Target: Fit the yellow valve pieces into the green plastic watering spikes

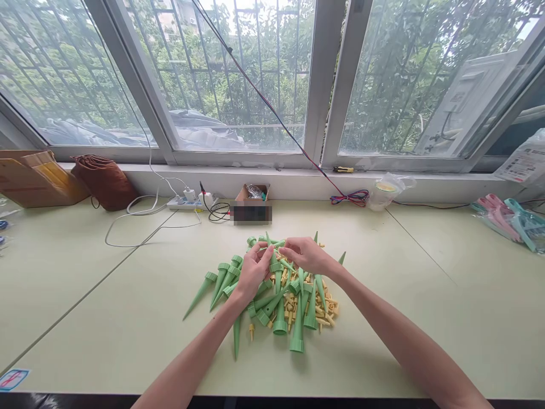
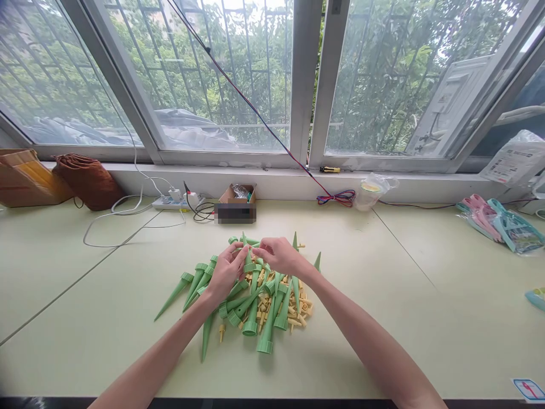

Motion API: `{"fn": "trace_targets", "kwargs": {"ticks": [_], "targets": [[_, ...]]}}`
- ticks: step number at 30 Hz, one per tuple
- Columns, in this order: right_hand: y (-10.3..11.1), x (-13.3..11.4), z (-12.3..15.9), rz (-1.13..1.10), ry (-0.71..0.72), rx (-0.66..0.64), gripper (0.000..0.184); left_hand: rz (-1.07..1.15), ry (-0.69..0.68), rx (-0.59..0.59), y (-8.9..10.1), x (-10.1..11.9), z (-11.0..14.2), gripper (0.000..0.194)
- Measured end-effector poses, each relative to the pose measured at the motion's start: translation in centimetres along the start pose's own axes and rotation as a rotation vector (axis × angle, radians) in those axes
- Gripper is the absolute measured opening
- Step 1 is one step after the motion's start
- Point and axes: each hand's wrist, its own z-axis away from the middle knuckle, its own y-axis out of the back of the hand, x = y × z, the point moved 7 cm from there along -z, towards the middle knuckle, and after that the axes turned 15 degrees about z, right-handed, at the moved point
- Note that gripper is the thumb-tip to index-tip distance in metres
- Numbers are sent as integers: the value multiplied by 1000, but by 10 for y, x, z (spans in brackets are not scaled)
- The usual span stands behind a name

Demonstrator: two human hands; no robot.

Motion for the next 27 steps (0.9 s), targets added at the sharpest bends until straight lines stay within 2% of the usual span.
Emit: {"fn": "trace_targets", "kwargs": {"ticks": [4, 10, 17, 22, 27], "targets": [[3, 0, 0, 6, 32, 18, 21, -13, 8, -10, 0, -2, 0, 37], [-1, 0, 0, -10, 48, 37, 17, -70, -12, -64, -4, 0, 2, 34], [-1, 6, -1, 7, -5, 65, 14, -168, -53, -181, -10, 1, 5, 31], [0, 10, 0, 49, -33, 86, 16, -287, -160, -269, -14, 0, 7, 30], [-4, 16, 0, 62, -91, 61, 16, -518, -302, -289, -18, 8, 12, 28]]}}
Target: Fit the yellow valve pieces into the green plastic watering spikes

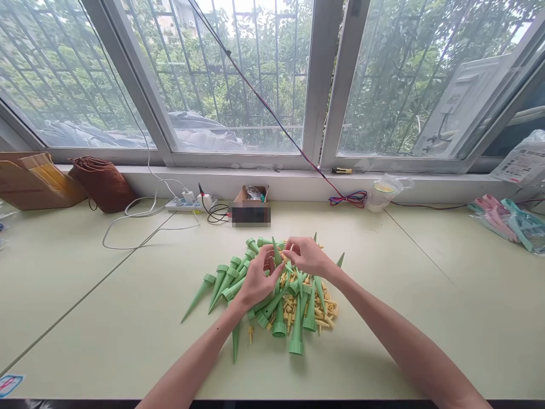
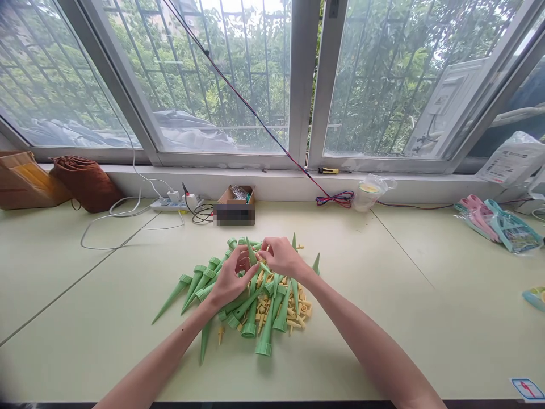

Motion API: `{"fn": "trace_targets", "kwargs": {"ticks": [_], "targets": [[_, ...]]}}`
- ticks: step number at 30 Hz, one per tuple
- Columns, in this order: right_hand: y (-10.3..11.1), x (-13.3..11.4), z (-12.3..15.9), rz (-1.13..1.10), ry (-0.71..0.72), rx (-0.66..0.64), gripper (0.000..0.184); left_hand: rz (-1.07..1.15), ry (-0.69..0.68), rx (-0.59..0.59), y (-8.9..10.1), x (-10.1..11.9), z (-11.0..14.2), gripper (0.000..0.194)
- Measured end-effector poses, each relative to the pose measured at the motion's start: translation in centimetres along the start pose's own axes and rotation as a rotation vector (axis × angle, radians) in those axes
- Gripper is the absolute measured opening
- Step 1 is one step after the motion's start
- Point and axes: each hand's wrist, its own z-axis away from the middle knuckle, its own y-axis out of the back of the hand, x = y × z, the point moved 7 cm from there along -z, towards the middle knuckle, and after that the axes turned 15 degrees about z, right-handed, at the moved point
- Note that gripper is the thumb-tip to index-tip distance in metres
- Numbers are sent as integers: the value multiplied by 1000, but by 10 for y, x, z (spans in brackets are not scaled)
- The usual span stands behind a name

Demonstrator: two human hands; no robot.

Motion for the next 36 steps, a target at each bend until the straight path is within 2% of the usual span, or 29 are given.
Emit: {"fn": "trace_targets", "kwargs": {"ticks": [8, 12, 21, 24, 28, 36], "targets": [[-7, 7, -1, 54, -34, -28, 17, -149, -58, -60, -5, 4, 2, 11], [-8, 8, -1, 71, -37, -38, 19, -143, -54, -61, -5, 3, 2, 12], [-1, -5, 1, 54, 56, -108, 22, 25, 52, 58, 5, -5, -2, 23], [1, -8, 2, 29, 102, -115, 13, 96, 87, 112, 9, -9, -3, 27], [-2, -7, 2, -16, 113, -138, 4, 134, 106, 116, 9, -11, -3, 28], [-5, -12, 2, 59, 124, -159, 25, 143, 104, 110, 9, -13, -3, 27]]}}
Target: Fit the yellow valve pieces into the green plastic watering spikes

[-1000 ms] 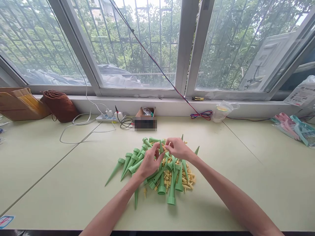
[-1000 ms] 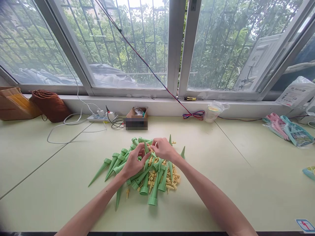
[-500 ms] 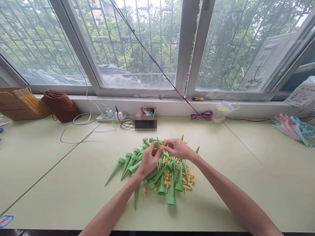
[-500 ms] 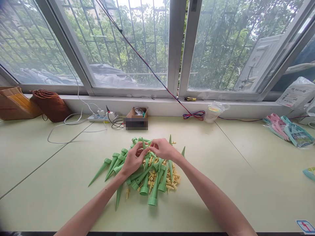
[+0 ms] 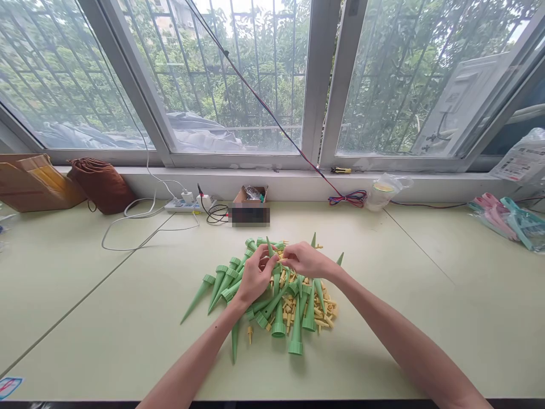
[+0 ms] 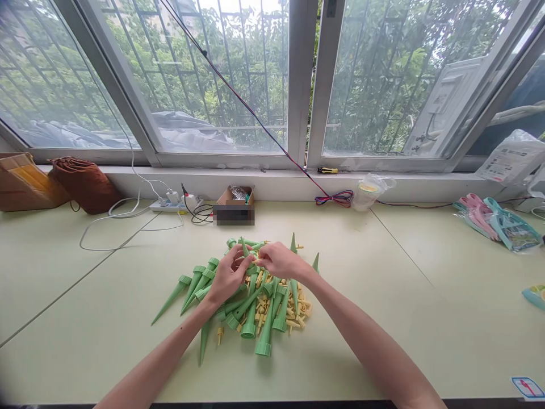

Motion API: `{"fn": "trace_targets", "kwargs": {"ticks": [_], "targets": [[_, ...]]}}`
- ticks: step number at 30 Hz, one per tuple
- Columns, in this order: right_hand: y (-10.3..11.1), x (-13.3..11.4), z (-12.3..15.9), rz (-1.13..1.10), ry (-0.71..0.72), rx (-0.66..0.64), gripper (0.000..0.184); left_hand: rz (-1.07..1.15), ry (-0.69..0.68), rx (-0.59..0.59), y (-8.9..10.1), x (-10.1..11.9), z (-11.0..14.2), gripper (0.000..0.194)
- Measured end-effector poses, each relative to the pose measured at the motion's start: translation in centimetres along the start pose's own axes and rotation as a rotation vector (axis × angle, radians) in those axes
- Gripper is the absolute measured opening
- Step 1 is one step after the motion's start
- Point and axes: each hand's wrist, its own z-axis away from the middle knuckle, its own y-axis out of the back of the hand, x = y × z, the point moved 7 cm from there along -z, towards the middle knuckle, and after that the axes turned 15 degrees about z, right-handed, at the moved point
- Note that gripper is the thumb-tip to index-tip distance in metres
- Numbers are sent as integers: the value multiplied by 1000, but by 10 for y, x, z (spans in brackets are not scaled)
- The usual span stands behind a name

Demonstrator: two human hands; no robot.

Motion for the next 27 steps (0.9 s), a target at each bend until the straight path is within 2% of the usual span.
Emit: {"fn": "trace_targets", "kwargs": {"ticks": [4, 10, 15, 18, 23, 27], "targets": [[-2, -2, 0, 40, 24, -3, 39, 1, -10, -24, -1, 1, 0, 25], [-5, 5, -2, 10, -75, -2, 38, 12, -68, -77, -5, 8, 2, 25], [1, 12, -5, 18, -113, 77, 38, 4, -86, -60, -5, 10, 2, 28], [6, 14, -5, -2, -121, 136, 38, 55, -43, -15, -2, 7, -1, 29], [14, 11, -3, -15, -116, 202, 37, 160, 25, 129, 11, 0, -6, 32], [16, 4, -1, -23, -52, 206, 35, 282, 158, 89, 7, -7, -7, 40]]}}
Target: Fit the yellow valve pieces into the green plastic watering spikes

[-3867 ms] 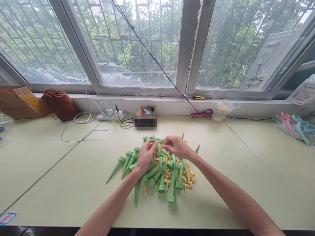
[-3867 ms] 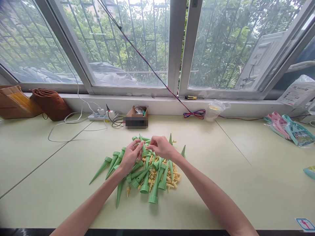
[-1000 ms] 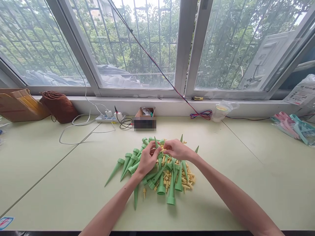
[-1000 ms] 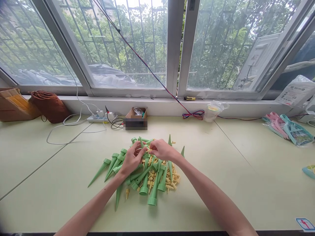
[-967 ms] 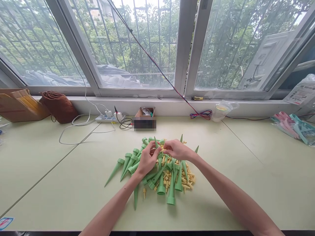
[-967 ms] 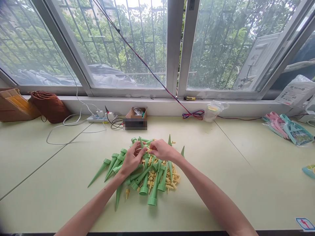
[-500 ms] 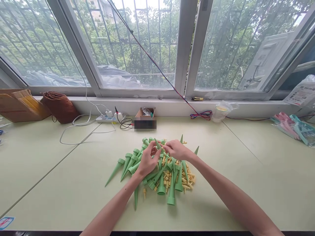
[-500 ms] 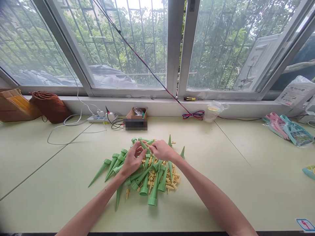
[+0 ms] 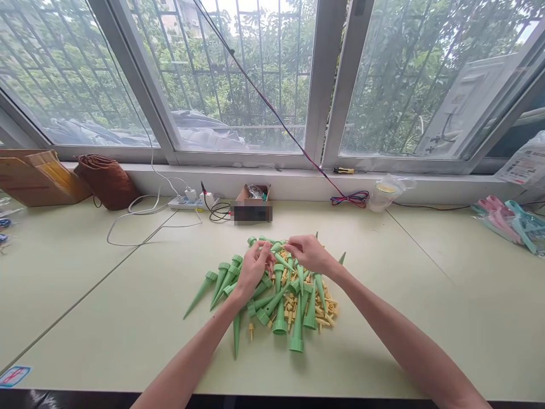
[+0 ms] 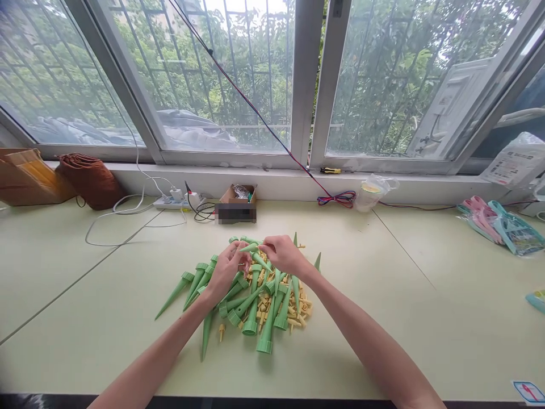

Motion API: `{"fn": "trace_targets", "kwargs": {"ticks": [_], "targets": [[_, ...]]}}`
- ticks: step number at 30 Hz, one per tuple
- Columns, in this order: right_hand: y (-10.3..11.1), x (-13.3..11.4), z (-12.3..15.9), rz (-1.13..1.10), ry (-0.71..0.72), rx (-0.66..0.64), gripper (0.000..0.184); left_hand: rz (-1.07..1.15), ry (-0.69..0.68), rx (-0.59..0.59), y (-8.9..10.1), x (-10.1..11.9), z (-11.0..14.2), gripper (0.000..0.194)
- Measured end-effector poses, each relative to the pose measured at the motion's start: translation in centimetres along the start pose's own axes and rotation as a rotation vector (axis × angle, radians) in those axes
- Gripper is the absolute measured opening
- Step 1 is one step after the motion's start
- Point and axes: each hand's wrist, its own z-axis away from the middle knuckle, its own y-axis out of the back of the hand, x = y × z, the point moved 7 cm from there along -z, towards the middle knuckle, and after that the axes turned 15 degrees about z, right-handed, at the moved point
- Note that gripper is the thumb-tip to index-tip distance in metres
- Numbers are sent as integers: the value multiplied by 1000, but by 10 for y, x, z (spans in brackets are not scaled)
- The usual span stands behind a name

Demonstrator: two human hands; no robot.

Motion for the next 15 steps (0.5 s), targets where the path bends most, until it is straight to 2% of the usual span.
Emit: {"fn": "trace_targets", "kwargs": {"ticks": [3, 8, 15], "targets": [[0, -4, 1, 5, 50, 7, 32, 48, 70, -60, -7, -2, 2, 41], [-4, -1, 1, -11, 34, -15, 30, 28, 71, -101, -10, 2, 5, 40], [-5, 4, -1, 49, 11, -18, 38, -89, -49, -158, -10, 5, 5, 34]]}}
